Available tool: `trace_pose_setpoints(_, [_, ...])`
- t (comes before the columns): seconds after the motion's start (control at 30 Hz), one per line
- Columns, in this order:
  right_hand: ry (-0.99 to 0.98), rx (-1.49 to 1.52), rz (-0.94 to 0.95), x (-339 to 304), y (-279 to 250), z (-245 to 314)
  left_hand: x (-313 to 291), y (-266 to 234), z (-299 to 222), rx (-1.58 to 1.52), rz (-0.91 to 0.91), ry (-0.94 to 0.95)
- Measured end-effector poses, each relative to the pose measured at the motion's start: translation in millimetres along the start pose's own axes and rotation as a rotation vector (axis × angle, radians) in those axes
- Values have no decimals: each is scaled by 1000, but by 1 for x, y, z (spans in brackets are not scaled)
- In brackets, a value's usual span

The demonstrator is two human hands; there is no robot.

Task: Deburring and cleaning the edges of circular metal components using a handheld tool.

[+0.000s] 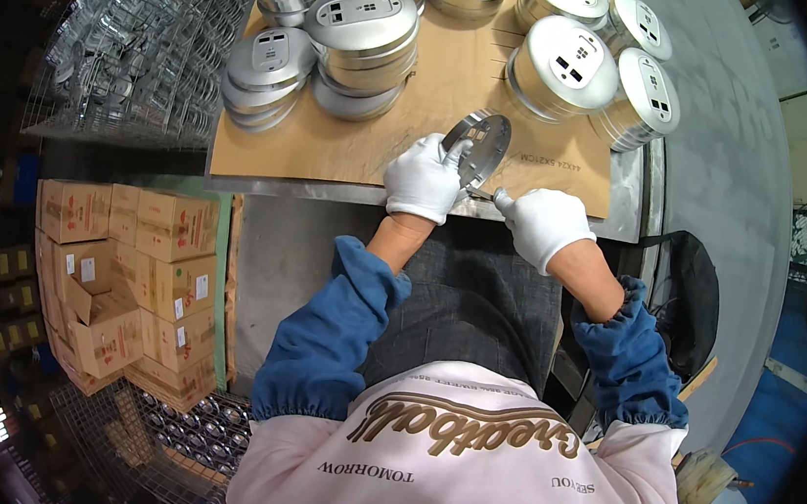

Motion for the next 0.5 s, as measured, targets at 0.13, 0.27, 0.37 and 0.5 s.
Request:
trace_pose_setpoints(0.13, [2,-15,49,6,-4,2,-1,-2,-6,35,20,25])
trace_pose_setpoints(0.27, [-45,-43,71,17,-14,5,-4,1,-6,34,-27,114])
trace_pose_setpoints(0.37, [-81,-37,62,17,-24,13,-5,1,-7,4,-59,155])
trace_pose_setpoints(0.5, [-40,-10,49,12,-5,12,-1,1,-3,-60,-66,77])
Point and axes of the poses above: each hand's wrist, its own x-axis towards the middle knuckle, its own y-axis out of the palm, z = x × y, the point moved 5 cm from there along x, towards the middle knuckle, and after that the axes turned 2 degrees about -y, right-handed, at the moved point
